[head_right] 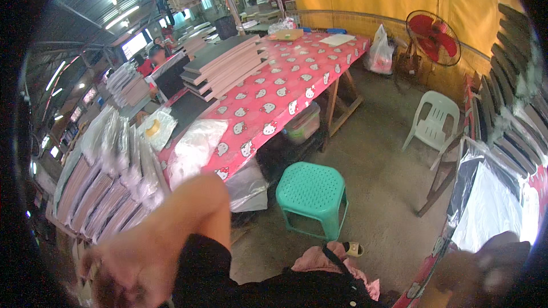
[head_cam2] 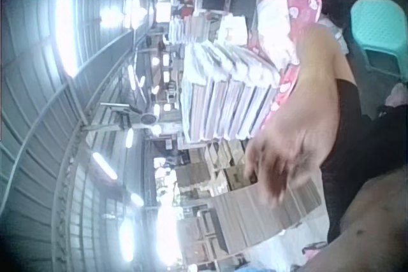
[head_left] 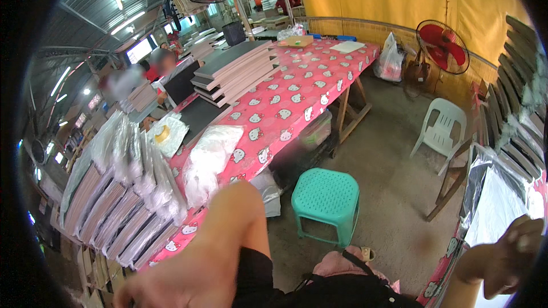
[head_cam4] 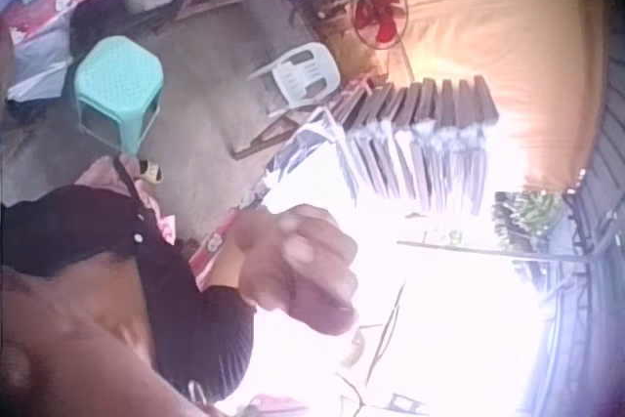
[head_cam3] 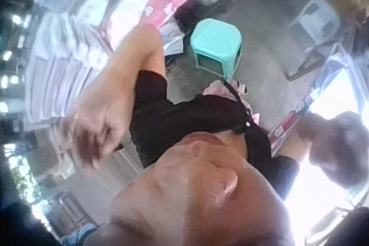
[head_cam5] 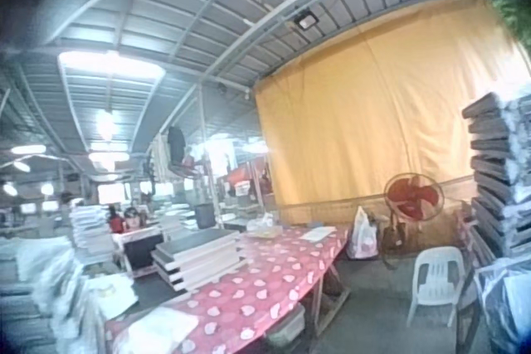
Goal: The person inserts rectangular boards into clear plastic bags by hand and folds the excess plastic over the edges of the boards.
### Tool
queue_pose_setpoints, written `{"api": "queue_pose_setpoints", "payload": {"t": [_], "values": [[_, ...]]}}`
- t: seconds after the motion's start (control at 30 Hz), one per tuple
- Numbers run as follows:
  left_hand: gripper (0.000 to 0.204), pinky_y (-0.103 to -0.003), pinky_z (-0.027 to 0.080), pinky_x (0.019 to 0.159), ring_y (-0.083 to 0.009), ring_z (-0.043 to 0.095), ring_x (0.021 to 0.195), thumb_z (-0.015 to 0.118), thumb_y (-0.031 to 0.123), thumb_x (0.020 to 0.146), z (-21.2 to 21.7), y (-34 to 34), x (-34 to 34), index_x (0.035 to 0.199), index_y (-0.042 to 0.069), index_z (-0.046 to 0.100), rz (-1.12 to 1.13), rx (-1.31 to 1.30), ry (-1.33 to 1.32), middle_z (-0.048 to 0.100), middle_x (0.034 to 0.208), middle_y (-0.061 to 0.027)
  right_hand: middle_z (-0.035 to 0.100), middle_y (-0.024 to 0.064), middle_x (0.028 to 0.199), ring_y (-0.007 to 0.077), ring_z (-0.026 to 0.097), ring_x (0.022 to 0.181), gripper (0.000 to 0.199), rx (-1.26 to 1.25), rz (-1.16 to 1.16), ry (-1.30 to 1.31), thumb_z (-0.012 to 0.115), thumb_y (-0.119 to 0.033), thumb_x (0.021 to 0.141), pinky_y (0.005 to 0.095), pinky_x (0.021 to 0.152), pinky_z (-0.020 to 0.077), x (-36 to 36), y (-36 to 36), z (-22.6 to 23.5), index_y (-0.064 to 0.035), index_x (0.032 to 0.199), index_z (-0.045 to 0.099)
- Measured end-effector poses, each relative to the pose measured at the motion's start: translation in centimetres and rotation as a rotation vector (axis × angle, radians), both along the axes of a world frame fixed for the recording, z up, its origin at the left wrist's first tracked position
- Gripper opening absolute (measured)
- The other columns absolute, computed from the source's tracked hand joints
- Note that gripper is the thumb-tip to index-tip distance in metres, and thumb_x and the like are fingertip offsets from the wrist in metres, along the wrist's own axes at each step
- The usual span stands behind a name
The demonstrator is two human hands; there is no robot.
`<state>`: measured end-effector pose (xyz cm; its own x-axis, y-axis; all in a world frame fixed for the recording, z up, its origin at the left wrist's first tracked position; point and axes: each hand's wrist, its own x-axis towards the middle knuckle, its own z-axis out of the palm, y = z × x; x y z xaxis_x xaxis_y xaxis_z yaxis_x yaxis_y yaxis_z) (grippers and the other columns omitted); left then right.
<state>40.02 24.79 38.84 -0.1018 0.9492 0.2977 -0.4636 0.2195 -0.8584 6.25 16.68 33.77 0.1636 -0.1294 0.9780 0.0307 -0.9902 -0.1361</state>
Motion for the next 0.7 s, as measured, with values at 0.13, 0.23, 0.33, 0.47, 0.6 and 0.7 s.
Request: {"api": "queue_pose_setpoints", "payload": {"t": [0.13,0.23,0.33,0.47,0.6,0.7], "values": [[0.007,-0.033,0.037,0.076,-0.0175,0.052,0.073,0.043,0.004,0.075,-10.5,-7.5,1.1,0.078,0.002,0.050,-0.265,0.824,0.386,0.055,0.077,-0.0100,0.050,0.0105,0.071,0.0233,0.043,0.060,0.029,0.054,-0.591,0.185,0.052,-0.024,0.076,0.0337,0.055,0.0343,-1.6,1.2,-6.6,0.0042,0.084,0.055],[0.024,-0.033,0.042,0.070,-0.0239,0.053,0.077,0.042,0.007,0.079,-16.0,-14.5,-2.8,0.102,0.000,0.044,-0.996,1.548,0.481,0.055,0.082,-0.0167,0.056,0.0173,0.078,0.0267,0.053,0.066,0.023,0.679,-0.811,0.528,0.056,-0.001,0.064,0.0325,0.058,0.0408,-1.3,1.6,-9.7,0.0039,0.086,0.056],[0.034,-0.030,0.043,0.070,-0.0181,0.055,0.075,0.052,0.012,0.079,-21.8,-17.5,-5.6,0.109,0.004,0.039,-1.365,2.222,0.514,0.056,0.091,-0.0112,0.058,0.0174,0.079,0.0284,0.057,0.069,0.028,1.039,-0.931,0.640,0.063,-0.004,0.062,0.0368,0.063,0.0441,-5.2,4.7,-14.8,0.0039,0.088,0.056],[0.027,-0.025,0.043,0.066,-0.0114,0.054,0.078,0.051,0.019,0.083,-27.4,-18.3,-11.6,0.107,0.010,0.043,-1.188,2.916,-0.119,0.054,0.095,-0.0033,0.059,0.0186,0.093,0.0272,0.060,0.077,0.039,1.500,-1.059,0.636,0.058,-0.025,0.078,0.0352,0.069,0.0473,-9.1,12.5,-17.8,-0.0069,0.112,0.052],[0.038,-0.032,0.044,0.079,-0.0224,0.053,0.092,0.052,0.030,0.083,-30.5,-16.7,-17.6,0.112,0.008,0.043,-0.248,2.714,-0.929,0.032,0.126,-0.0192,0.060,0.0190,0.088,0.0278,0.059,0.074,0.036,1.468,-1.263,0.588,0.054,-0.024,0.080,0.0360,0.065,0.0471,-9.5,18.6,-21.0,-0.0061,0.111,0.052],[0.038,-0.036,0.044,0.081,-0.0269,0.052,0.097,0.054,0.031,0.082,-31.5,-14.6,-21.9,0.111,0.008,0.045,-0.141,2.576,-1.291,0.016,0.134,-0.0207,0.060,0.0190,0.082,0.0289,0.059,0.071,0.035,1.498,-1.386,0.449,0.053,-0.025,0.081,0.0369,0.062,0.0471,-7.9,22.8,-21.6,-0.0068,0.111,0.052]]}}
